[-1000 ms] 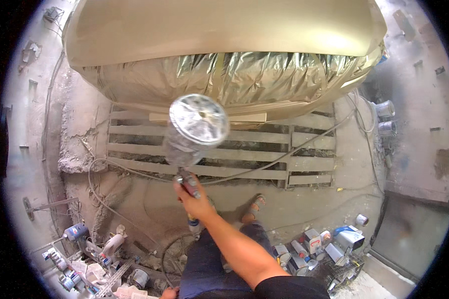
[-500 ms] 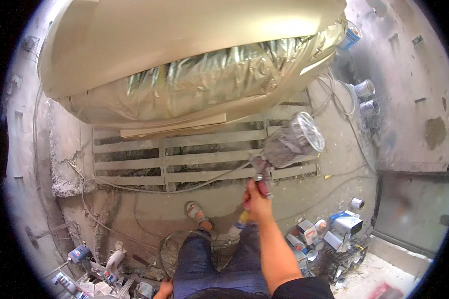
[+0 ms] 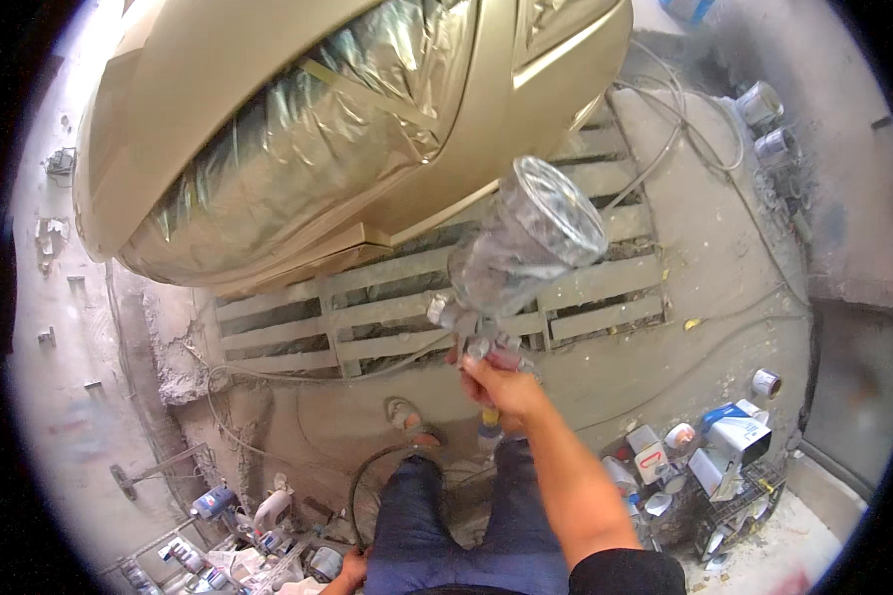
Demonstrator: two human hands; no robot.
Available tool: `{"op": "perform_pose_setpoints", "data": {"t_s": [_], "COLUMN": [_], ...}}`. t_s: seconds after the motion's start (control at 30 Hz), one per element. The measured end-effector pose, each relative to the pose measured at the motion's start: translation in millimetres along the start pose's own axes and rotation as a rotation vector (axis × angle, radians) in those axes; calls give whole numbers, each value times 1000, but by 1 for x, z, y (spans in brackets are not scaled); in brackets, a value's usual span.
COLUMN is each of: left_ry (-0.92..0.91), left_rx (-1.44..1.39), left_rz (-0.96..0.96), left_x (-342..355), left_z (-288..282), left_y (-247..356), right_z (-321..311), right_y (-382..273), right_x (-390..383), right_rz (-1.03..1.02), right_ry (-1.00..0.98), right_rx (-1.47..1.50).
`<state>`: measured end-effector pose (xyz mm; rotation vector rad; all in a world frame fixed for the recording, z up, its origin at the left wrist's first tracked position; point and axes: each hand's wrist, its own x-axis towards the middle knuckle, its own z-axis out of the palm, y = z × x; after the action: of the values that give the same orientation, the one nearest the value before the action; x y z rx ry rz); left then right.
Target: The person uses a spray gun to apply a coat of paint to the front of a car. The car is masked with plastic and paper to protect other areas. The person moves around the vehicle to cover the hood and front bumper.
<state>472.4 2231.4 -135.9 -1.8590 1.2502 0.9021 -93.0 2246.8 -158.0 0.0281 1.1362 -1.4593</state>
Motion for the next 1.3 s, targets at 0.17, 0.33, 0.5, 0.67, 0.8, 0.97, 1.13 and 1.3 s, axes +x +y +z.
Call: {"op": "perform_pose_setpoints", "data": {"t_s": [0.17, 0.33, 0.5, 0.67, 0.8, 0.97, 1.13, 1.3], "left_ry": [-10, -22, -77, -70, -312, -286, -195, 143], "left_rx": [-49, 191, 118, 271, 639, 629, 435, 238], "left_rz": [113, 567, 328, 294, 249, 261, 306, 256], "left_x": [28, 66, 39, 32, 28, 23, 55, -2], "left_z": [18, 34, 14, 16, 10, 18, 41, 30], "left_y": [-31, -98, -36, -52, -41, -19, -64, 21], "right_z": [-66, -73, -60, -9, 20, 35, 24, -20], "right_y": [61, 85, 85, 80, 56, 25, -2, -4], "right_x": [62, 101, 109, 55, -3, -5, -11, -42], "right_rz": [-11, -54, 61, -46, -73, -227, -549, -622], "right_ry": [169, 302, 326, 275, 133, 139, 451, 664], "right_rx": [98, 177, 123, 22, -155, -219, -380, -772]}}
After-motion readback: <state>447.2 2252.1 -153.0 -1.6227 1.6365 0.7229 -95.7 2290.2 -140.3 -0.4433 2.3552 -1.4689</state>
